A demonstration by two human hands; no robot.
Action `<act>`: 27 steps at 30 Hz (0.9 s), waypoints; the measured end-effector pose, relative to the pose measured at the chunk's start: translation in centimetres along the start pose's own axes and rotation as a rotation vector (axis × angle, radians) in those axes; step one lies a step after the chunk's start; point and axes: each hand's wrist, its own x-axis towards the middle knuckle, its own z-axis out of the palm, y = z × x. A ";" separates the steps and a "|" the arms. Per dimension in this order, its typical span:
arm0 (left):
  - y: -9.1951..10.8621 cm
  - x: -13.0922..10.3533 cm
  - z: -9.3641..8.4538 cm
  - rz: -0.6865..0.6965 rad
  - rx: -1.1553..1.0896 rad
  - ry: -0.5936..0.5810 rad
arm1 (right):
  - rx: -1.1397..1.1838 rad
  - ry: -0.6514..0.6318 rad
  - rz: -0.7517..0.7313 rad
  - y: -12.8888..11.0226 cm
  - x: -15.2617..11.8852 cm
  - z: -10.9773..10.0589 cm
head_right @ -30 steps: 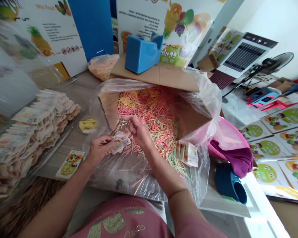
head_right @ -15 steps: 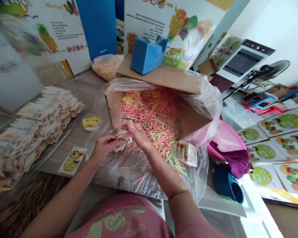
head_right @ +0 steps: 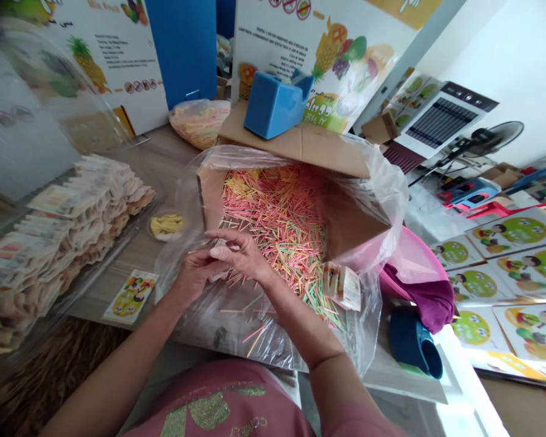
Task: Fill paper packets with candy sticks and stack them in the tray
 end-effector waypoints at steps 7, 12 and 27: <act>0.0 -2.9 -0.5 0.058 0.307 0.040 | -0.072 -0.004 -0.082 2.1 0.4 -0.7; 2.5 -8.4 -8.7 0.061 0.914 0.242 | -0.836 0.156 0.131 4.8 6.3 -5.4; 2.4 -2.2 0.1 0.210 1.713 -0.232 | -1.580 -0.058 0.395 7.5 12.3 -3.7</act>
